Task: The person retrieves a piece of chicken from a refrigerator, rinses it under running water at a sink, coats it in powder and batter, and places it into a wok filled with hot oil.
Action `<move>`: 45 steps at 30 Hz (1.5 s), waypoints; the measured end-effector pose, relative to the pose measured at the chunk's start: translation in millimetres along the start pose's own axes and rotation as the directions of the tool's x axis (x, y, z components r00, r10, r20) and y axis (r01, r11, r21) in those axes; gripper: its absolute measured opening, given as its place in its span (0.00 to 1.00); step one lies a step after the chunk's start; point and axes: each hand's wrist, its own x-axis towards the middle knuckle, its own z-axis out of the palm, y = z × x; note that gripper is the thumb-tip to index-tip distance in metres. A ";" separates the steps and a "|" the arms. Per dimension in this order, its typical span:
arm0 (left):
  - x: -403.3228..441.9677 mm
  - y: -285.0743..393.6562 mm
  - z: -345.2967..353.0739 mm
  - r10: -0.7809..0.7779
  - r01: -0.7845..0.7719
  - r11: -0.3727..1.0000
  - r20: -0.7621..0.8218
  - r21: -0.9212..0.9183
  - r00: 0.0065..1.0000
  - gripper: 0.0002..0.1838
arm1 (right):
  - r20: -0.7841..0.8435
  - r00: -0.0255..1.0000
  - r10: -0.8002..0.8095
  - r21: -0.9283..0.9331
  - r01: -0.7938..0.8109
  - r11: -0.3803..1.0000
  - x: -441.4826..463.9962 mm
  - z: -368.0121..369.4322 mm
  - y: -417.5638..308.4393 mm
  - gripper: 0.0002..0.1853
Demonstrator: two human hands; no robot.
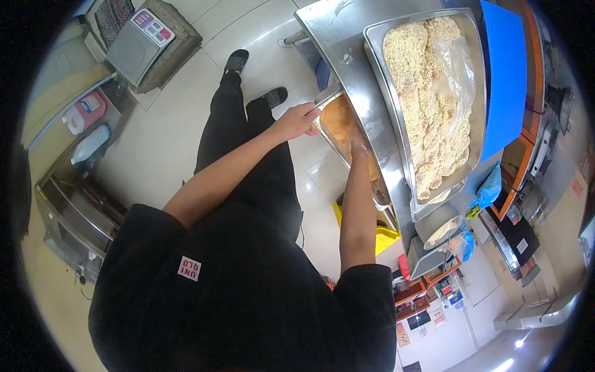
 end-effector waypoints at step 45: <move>4.1 2.5 6.5 -0.001 0.001 1.000 -0.032 -0.016 0.999 0.17 | 0.481 0.876 -0.032 -0.294 0.196 0.935 13.4 18.9 -87.9 0.33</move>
